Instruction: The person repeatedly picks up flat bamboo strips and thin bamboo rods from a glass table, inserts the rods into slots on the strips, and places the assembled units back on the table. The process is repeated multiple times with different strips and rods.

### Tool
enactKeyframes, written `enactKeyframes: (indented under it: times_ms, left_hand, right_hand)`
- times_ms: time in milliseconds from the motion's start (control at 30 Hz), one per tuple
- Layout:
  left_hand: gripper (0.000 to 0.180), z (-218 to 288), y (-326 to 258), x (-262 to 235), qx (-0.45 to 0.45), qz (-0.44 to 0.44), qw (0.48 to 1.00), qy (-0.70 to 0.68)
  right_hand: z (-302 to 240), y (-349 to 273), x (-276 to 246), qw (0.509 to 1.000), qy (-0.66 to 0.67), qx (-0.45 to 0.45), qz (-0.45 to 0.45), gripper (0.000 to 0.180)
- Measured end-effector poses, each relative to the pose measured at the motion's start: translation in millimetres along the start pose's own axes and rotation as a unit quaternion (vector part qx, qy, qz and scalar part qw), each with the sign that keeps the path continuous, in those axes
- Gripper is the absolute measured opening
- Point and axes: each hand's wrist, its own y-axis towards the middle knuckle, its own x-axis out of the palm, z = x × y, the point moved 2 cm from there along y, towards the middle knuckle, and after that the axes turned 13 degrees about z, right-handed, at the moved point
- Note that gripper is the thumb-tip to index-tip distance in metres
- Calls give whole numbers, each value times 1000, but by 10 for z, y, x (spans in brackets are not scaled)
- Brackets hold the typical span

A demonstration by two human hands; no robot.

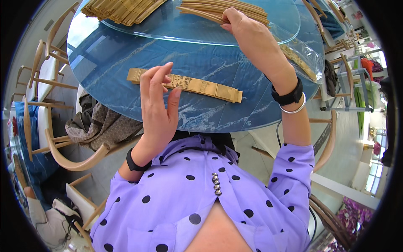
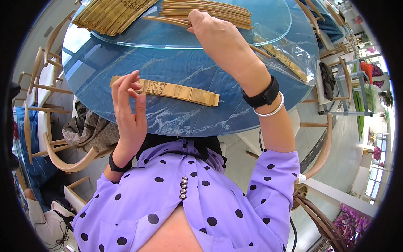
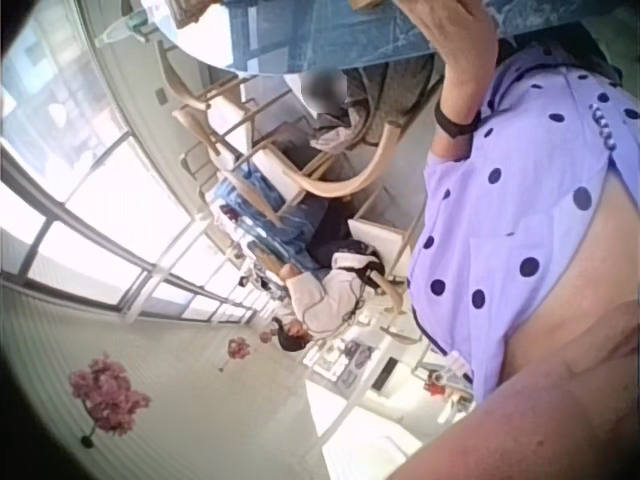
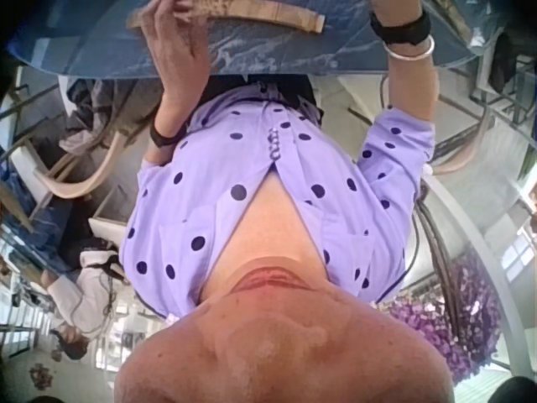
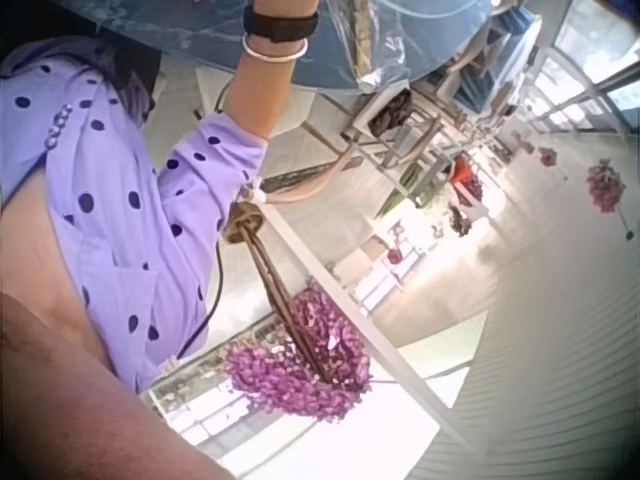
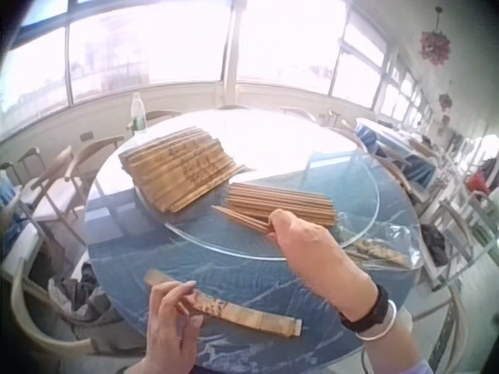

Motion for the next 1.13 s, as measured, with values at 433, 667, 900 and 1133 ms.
enactKeyframes:
  times_ms: [433,667,900,1133]
  left_hand:
    - [31,173,-12,-14,-156,-80,966,-188]
    - [27,319,-184,130,-181,-312,918,-162]
    - [39,302,300,186,149,-303,939,68]
    - [50,53,310,676,298,-376,869,120]
  right_hand:
    - [-1185,-769,-784,977,158,101,-104,22]
    - [-1228,-1335,-830,969,174,153,-89,23]
    - [-823,-1489,-1083,940,137,299,-93,21]
    - [-638,-1335,-1118,857,144,480,-120,25]
